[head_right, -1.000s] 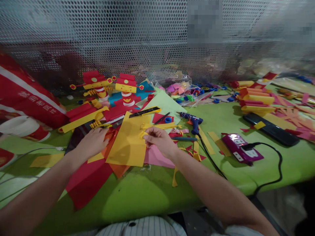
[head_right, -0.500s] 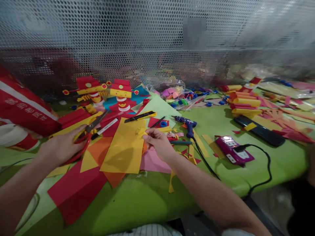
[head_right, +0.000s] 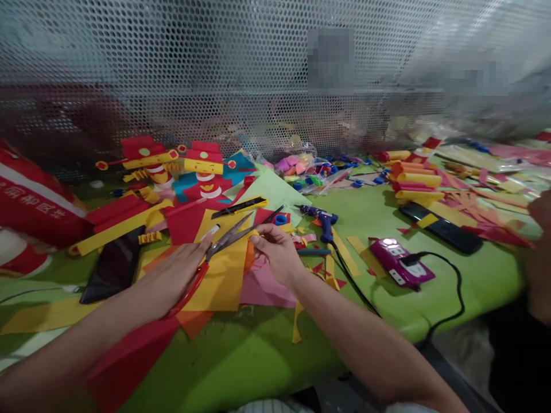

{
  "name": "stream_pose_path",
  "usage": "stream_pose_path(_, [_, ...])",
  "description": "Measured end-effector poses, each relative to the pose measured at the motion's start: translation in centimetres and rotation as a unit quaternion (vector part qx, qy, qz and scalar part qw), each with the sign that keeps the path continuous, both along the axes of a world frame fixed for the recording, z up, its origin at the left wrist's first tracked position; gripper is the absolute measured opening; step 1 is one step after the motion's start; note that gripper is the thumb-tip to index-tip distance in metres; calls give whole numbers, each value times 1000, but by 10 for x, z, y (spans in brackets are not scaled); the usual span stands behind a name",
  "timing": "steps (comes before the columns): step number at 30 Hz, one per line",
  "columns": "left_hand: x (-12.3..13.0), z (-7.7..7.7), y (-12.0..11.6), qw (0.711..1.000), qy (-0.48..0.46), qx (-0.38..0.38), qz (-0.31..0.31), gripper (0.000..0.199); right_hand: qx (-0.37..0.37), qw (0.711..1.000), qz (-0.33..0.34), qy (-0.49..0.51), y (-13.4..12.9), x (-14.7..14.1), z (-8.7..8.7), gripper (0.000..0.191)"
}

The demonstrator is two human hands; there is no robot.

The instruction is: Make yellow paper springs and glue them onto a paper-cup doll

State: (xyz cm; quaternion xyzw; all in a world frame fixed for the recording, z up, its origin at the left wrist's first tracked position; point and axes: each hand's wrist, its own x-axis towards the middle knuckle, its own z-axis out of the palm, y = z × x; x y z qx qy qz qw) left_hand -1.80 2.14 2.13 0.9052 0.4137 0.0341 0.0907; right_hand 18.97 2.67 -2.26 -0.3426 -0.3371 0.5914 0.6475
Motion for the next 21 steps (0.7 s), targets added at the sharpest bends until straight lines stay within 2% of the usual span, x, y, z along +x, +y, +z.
stream_pose_path(9, [11,3,-4,999,-13,-46,17,53,49,997,11,-56,-2,0,-7,24])
stream_pose_path(14, [13,8,-8,998,35,-50,22,54,75,993,14,-91,-2,2,-10,18])
stream_pose_path(21, [8,0,-9,1000,-3,-12,26,55,80,992,30,-94,-5,2,-7,15])
